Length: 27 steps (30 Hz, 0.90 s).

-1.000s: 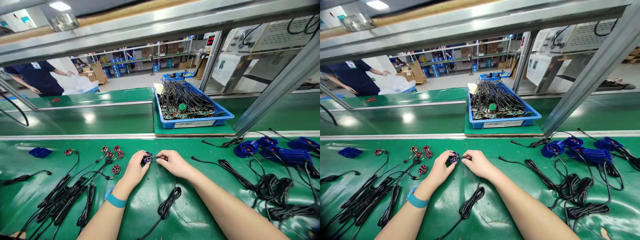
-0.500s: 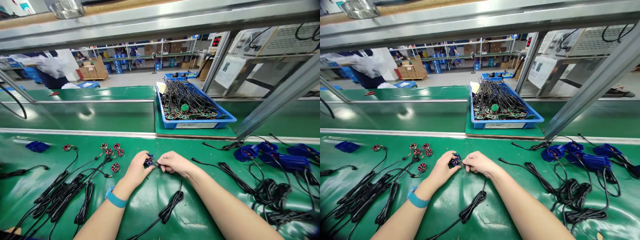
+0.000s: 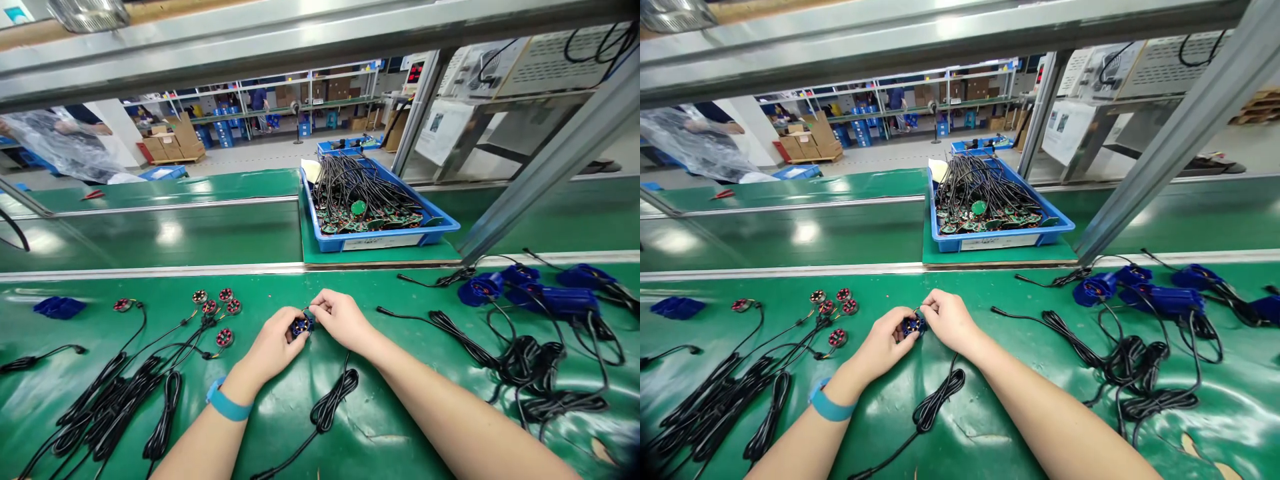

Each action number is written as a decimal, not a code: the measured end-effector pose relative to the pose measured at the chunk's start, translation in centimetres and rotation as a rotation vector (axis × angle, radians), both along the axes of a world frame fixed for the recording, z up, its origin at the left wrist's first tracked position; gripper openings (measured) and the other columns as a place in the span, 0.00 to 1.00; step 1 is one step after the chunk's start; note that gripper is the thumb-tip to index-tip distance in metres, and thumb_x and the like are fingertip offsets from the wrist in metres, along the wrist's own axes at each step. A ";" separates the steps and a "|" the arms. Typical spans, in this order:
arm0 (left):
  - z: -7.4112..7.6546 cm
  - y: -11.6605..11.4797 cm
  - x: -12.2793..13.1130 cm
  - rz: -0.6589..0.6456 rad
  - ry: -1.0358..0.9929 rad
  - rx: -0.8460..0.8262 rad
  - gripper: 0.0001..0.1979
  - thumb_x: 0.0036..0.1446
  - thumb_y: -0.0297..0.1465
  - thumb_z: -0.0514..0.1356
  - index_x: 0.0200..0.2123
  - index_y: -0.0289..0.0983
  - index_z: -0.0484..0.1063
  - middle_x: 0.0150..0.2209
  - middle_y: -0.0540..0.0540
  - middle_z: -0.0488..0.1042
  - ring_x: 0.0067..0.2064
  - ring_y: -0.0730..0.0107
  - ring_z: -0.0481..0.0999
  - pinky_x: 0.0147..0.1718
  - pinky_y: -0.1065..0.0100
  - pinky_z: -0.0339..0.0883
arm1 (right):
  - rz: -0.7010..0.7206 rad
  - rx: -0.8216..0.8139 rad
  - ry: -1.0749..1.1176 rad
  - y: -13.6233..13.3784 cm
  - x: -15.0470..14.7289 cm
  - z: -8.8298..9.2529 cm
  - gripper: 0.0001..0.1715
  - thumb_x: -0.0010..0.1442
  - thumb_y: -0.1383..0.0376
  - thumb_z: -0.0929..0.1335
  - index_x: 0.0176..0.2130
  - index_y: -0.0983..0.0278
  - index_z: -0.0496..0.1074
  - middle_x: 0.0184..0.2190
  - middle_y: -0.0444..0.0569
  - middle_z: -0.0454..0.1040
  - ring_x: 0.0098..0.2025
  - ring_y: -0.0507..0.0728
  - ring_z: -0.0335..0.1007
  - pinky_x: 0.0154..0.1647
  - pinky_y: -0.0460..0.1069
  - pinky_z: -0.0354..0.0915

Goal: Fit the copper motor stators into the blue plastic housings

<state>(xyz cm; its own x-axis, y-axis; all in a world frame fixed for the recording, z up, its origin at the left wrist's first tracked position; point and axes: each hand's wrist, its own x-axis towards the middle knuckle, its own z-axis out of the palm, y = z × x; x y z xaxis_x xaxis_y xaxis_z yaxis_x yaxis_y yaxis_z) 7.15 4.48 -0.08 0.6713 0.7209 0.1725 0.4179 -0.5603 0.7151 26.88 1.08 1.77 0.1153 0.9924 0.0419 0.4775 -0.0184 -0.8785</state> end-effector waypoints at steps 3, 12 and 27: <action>-0.5 0.1 -0.1 0.029 0.023 0.057 0.15 0.63 0.33 0.62 0.52 0.42 0.67 0.42 0.49 0.72 0.30 0.76 0.66 0.34 0.69 0.66 | -0.055 -0.028 -0.052 -0.2 -0.2 0.0 0.06 0.61 0.67 0.67 0.31 0.64 0.71 0.27 0.46 0.76 0.30 0.53 0.71 0.34 0.47 0.62; -0.7 -0.1 0.6 0.036 0.079 0.230 0.16 0.63 0.36 0.63 0.53 0.40 0.68 0.48 0.44 0.74 0.40 0.66 0.75 0.42 0.63 0.72 | -0.027 -0.235 0.252 -0.8 -1.4 -0.2 0.03 0.64 0.68 0.64 0.40 0.64 0.65 0.19 0.42 0.73 0.23 0.51 0.69 0.27 0.45 0.61; -1.2 -0.2 0.7 0.023 0.098 0.256 0.17 0.61 0.39 0.63 0.53 0.42 0.72 0.45 0.45 0.75 0.44 0.63 0.78 0.44 0.63 0.74 | 0.116 -0.522 0.676 -0.9 -0.3 0.7 0.34 0.55 0.57 0.69 0.55 0.71 0.60 0.17 0.41 0.69 0.12 0.44 0.42 0.14 0.43 0.36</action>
<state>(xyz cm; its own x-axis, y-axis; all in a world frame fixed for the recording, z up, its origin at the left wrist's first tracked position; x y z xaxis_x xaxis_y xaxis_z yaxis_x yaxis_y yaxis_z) 7.82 4.25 -1.26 0.6773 0.6777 0.2864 0.4929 -0.7070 0.5073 26.54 0.13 2.46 -0.1528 0.8726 -0.4639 -0.1213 -0.4824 -0.8675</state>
